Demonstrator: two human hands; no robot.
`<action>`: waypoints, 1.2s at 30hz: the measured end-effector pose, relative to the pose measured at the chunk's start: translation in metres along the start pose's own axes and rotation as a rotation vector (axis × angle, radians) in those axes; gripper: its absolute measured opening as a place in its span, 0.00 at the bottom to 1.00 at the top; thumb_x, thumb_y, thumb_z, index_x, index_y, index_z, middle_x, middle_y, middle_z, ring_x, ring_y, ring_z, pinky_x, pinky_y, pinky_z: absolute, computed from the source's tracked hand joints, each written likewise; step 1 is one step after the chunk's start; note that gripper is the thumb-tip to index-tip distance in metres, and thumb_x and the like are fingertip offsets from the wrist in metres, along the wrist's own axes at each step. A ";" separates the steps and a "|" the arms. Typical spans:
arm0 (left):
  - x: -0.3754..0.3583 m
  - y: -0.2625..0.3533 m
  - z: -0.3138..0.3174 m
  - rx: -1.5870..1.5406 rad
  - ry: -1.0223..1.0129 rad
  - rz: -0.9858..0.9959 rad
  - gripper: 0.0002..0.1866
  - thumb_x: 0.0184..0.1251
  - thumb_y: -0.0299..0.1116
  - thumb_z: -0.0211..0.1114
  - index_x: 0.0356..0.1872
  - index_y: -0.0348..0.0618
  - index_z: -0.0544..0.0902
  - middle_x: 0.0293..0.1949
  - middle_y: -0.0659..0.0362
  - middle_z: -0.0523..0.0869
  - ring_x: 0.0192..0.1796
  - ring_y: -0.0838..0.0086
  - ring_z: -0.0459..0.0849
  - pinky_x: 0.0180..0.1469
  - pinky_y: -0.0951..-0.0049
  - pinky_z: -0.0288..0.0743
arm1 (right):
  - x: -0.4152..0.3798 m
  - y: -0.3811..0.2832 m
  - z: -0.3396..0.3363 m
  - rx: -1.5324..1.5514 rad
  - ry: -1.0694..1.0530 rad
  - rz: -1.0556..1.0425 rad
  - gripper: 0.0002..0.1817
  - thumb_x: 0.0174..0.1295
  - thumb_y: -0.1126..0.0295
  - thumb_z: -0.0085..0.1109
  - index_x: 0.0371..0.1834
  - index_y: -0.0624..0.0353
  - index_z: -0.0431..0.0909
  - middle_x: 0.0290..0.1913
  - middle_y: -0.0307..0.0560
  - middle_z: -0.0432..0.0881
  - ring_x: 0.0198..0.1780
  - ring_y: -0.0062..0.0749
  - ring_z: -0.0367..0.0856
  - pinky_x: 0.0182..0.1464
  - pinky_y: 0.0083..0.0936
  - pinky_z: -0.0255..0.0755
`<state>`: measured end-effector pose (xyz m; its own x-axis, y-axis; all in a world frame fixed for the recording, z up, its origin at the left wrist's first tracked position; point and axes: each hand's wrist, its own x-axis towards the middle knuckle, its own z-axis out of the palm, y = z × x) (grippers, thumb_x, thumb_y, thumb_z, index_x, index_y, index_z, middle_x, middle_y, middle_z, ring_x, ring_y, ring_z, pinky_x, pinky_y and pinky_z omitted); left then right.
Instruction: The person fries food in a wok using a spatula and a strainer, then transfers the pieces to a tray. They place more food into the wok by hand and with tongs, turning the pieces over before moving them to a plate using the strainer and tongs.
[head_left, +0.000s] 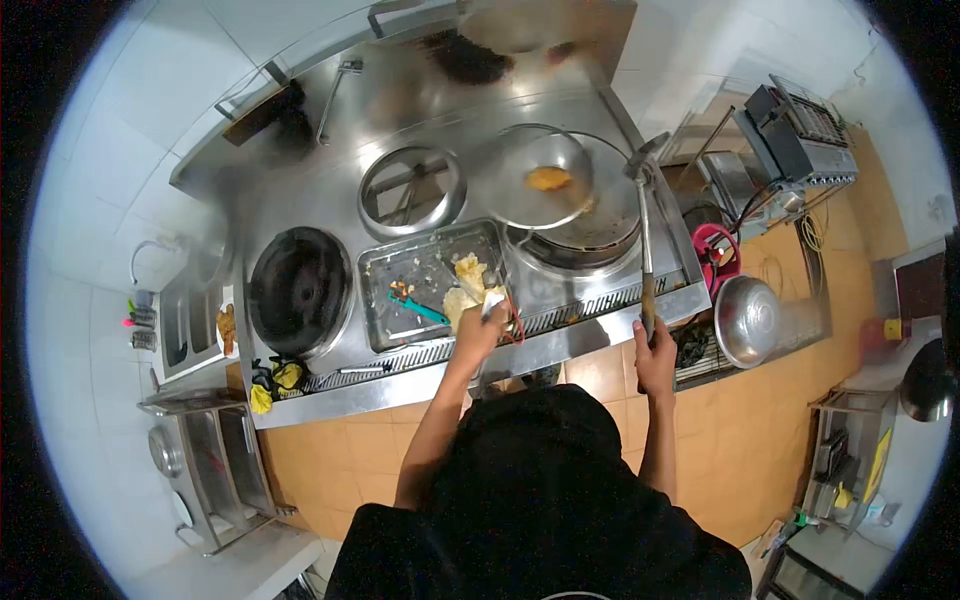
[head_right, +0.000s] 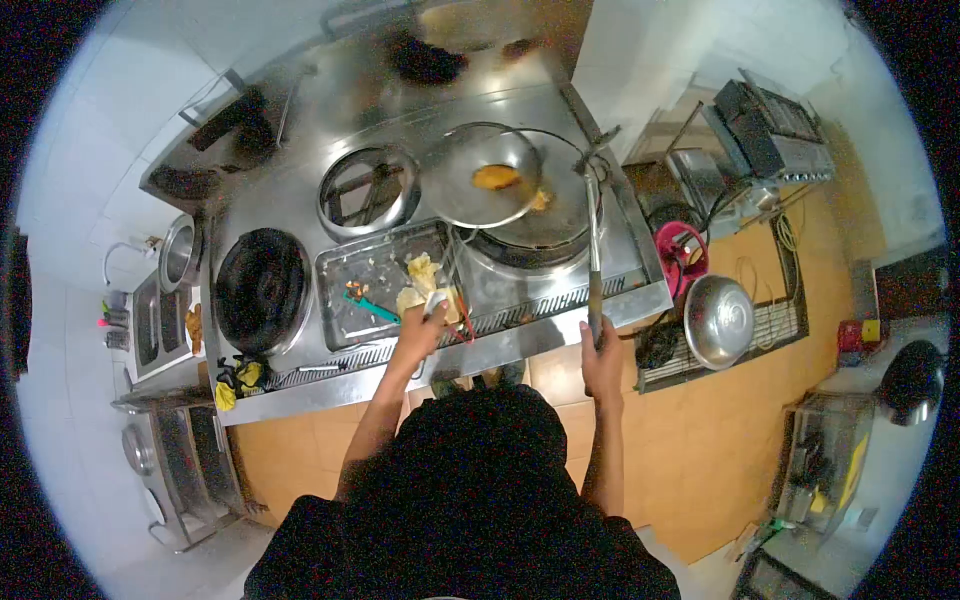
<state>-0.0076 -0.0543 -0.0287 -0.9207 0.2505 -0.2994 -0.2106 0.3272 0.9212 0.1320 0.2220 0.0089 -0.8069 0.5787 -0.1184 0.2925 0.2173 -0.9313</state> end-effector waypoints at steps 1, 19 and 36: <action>-0.002 -0.004 -0.009 0.005 0.047 0.043 0.18 0.71 0.45 0.61 0.29 0.38 0.78 0.16 0.63 0.75 0.16 0.79 0.72 0.21 0.72 0.64 | -0.001 0.002 -0.003 -0.185 0.055 -0.095 0.15 0.68 0.65 0.58 0.50 0.65 0.75 0.21 0.42 0.74 0.17 0.28 0.67 0.22 0.27 0.62; -0.079 0.015 -0.083 -0.287 0.231 -0.298 0.18 0.71 0.44 0.62 0.23 0.45 0.72 0.13 0.70 0.66 0.13 0.86 0.61 0.14 0.78 0.53 | 0.032 0.025 0.036 0.097 -0.100 0.022 0.12 0.71 0.59 0.55 0.42 0.57 0.75 0.20 0.26 0.64 0.18 0.09 0.58 0.18 0.16 0.54; -0.218 -0.070 -0.453 -0.113 0.170 -0.258 0.20 0.71 0.44 0.63 0.22 0.41 0.74 0.15 0.69 0.68 0.21 0.84 0.65 0.23 0.75 0.58 | -0.144 -0.084 0.322 0.277 0.132 0.068 0.14 0.75 0.55 0.48 0.46 0.54 0.75 0.16 0.28 0.62 0.13 0.09 0.56 0.12 0.12 0.48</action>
<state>0.0593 -0.5448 0.0846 -0.8716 0.0140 -0.4900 -0.4708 0.2547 0.8447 0.0586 -0.1324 -0.0068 -0.7112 0.6858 -0.1543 0.1774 -0.0373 -0.9834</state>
